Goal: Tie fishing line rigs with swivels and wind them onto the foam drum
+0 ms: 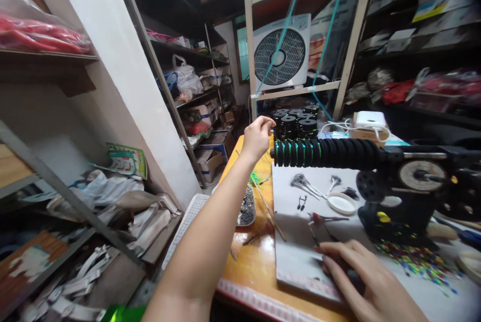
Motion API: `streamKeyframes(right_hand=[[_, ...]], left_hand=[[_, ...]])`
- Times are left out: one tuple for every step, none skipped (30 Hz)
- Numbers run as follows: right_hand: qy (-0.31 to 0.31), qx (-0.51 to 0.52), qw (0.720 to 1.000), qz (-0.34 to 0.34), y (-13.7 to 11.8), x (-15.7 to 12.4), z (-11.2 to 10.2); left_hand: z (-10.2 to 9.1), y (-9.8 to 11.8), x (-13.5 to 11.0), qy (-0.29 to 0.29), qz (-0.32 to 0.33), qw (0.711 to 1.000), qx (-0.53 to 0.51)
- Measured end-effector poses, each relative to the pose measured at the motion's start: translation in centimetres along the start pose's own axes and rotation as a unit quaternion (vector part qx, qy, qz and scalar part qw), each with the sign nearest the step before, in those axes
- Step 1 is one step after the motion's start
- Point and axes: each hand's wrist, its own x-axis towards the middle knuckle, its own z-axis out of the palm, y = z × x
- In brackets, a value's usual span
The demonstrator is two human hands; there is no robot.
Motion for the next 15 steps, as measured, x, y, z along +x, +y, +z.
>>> streamKeyframes(right_hand=[[0.000, -0.003, 1.000, -0.001, 0.2, -0.1, 0.0], [-0.002, -0.006, 1.000, -0.004, 0.3, -0.2, 0.1], [-0.005, -0.009, 1.000, -0.008, 0.4, -0.3, 0.1], [-0.010, -0.011, 1.000, -0.013, 0.5, -0.4, 0.1], [-0.012, -0.013, 1.000, -0.015, 0.6, -0.4, 0.2], [-0.011, -0.013, 1.000, -0.016, 0.6, -0.4, 0.2], [-0.007, -0.013, 1.000, -0.016, 0.5, -0.3, 0.2], [-0.001, -0.012, 1.000, -0.017, 0.4, -0.3, 0.1], [0.008, -0.012, 1.000, -0.017, 0.2, -0.3, 0.1], [0.016, -0.011, 1.000, -0.017, 0.0, -0.2, 0.1], [0.021, -0.009, 1.000, -0.015, -0.1, -0.2, 0.0], [0.021, -0.006, 1.000, -0.013, -0.2, -0.2, 0.0], [0.020, -0.004, 1.000, -0.008, -0.3, -0.2, -0.1], [0.016, -0.002, 1.000, -0.002, -0.4, -0.2, -0.1], [0.009, 0.000, 1.000, 0.005, -0.4, -0.2, -0.1]], left_hand=[[0.1, -0.3, 0.1, -0.005, -0.010, 1.000, 0.010], [0.2, -0.7, 0.1, -0.007, -0.024, 1.000, 0.017], [0.2, -1.2, 0.1, -0.009, -0.040, 0.999, 0.021], [0.2, -1.7, 0.0, -0.010, -0.058, 0.998, 0.023], [0.1, -2.2, -0.2, -0.011, -0.078, 0.997, 0.022], [0.0, -2.7, -0.6, -0.015, -0.099, 0.995, 0.018], [-0.2, -3.0, -1.2, -0.022, -0.121, 0.992, 0.012], [-0.4, -3.3, -1.9, -0.031, -0.143, 0.989, 0.004], [-0.8, -3.4, -2.8, -0.042, -0.163, 0.986, -0.008], [-1.2, -3.4, -3.9, -0.056, -0.183, 0.981, -0.022], [-1.6, -3.2, -5.2, -0.070, -0.201, 0.976, -0.040], [-2.2, -2.9, -6.6, -0.087, -0.217, 0.970, -0.060], [-2.7, -2.4, -8.1, -0.104, -0.231, 0.964, -0.083], [-3.2, -1.7, -9.7, -0.123, -0.244, 0.956, -0.109], [-3.6, -1.0, -11.3, -0.140, -0.255, 0.947, -0.135]])
